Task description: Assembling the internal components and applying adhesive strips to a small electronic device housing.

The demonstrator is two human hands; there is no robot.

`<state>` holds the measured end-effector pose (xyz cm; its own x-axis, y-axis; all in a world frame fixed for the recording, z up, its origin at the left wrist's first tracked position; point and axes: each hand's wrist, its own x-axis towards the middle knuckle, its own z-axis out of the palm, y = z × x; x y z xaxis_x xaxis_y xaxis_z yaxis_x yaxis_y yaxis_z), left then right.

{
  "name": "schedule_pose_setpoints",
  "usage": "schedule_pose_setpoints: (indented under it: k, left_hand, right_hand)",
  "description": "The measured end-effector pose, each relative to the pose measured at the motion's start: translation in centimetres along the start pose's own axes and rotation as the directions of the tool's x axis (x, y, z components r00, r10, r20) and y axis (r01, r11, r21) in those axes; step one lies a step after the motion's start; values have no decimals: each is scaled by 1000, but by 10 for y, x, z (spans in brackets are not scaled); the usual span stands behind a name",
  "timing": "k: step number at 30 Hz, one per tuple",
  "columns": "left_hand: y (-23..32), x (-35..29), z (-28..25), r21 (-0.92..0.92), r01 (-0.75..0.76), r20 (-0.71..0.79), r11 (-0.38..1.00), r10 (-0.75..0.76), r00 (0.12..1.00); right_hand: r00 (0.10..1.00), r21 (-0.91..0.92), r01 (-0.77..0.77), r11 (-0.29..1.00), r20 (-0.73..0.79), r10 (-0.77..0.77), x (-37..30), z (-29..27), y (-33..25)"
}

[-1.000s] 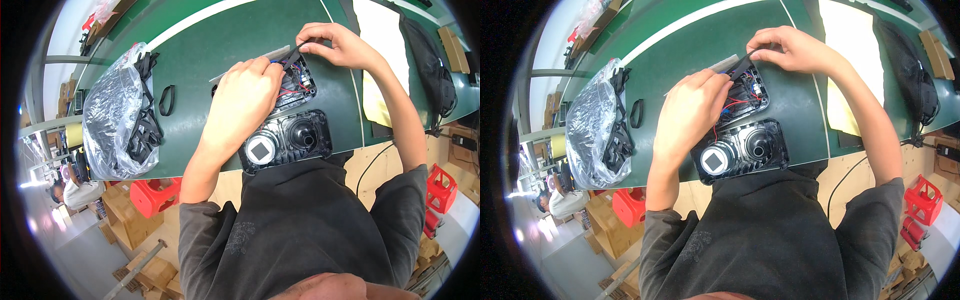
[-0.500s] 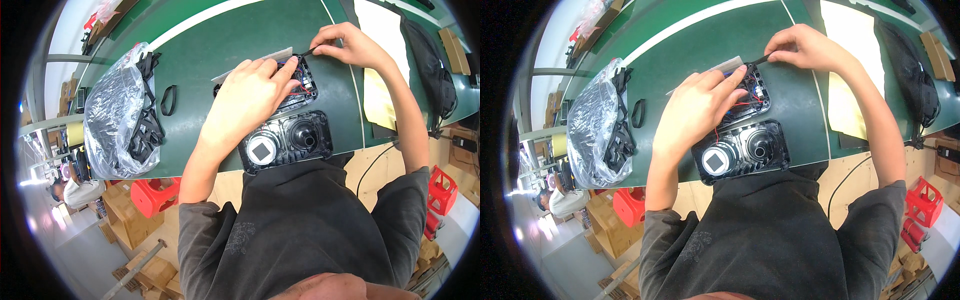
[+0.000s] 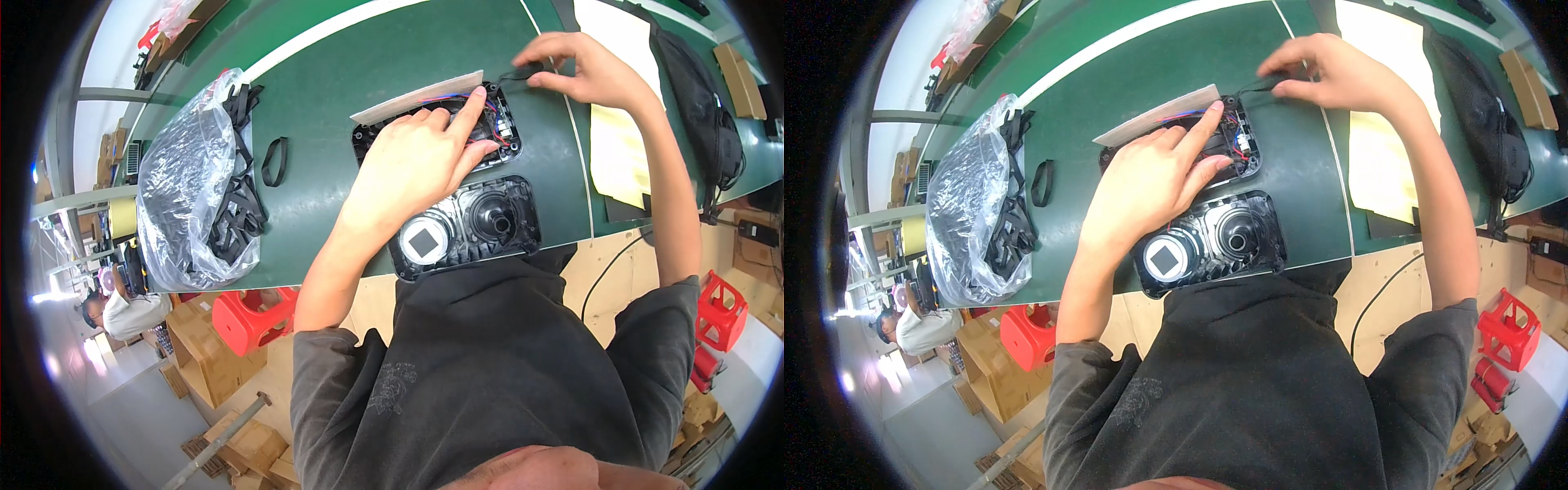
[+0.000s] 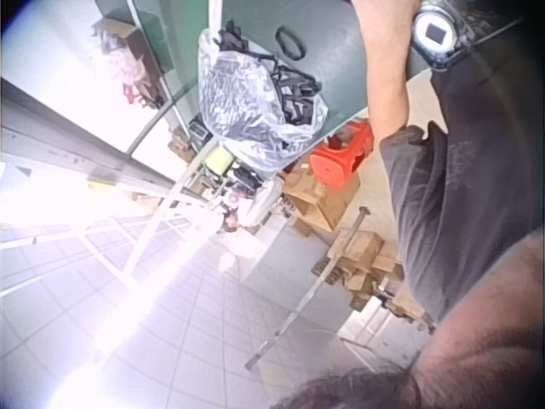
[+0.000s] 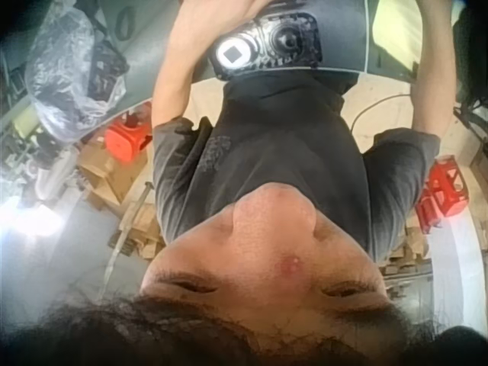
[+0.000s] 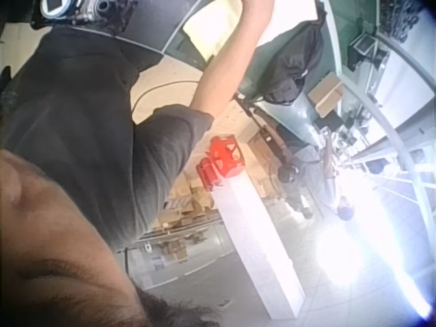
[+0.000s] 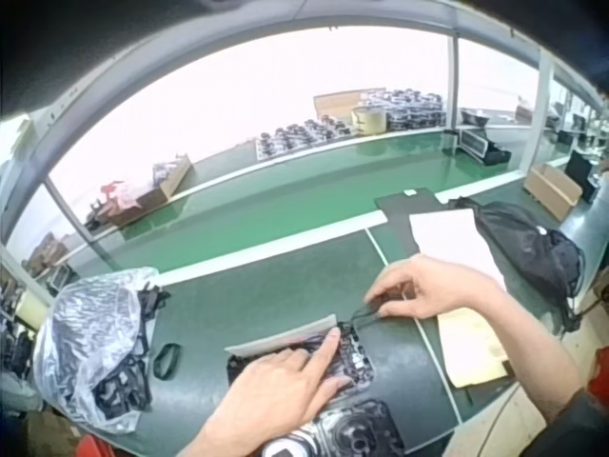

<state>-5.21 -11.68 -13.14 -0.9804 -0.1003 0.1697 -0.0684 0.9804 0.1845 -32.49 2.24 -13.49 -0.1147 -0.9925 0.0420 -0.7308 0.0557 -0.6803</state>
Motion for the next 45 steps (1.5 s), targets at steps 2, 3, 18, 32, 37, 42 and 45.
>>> schedule_pose_setpoints:
  k: [2, 3, 18, 32, 37, 42, 45]
  left_hand:
    - [1, 2, 0, -1, -1, -13, 1000, 1, 1000]
    - [1, 2, 0, 0, 1, -3, 1000, -1, 1000]
    - [1, 2, -3, -35, -14, -1, 999, 14, 1000]
    - [-59, -91, -11, -174, -375, -337, 911, 303, 891]
    - [-36, -26, -21, -150, -279, -522, 949, 164, 837]
    - [-30, 24, -33, 44, -252, -416, 967, 247, 875]
    - [-39, 2, -33, -11, -395, -439, 919, 350, 827]
  right_hand:
    - [991, -53, 103, 993, -85, -107, 1, 5, -3]
    - [971, -68, 211, 975, -97, -217, 3, 9, -1]
    - [988, 6, 147, 989, -55, -147, 2, 14, -2]
    - [872, -128, 324, 938, -344, -348, -45, 8, -65]
    - [911, -117, 254, 960, -303, -279, -36, 21, -68]
    - [922, -31, 186, 982, -340, -185, -40, 36, -71]
    - [862, -154, 332, 931, -350, -366, -55, 33, -80]
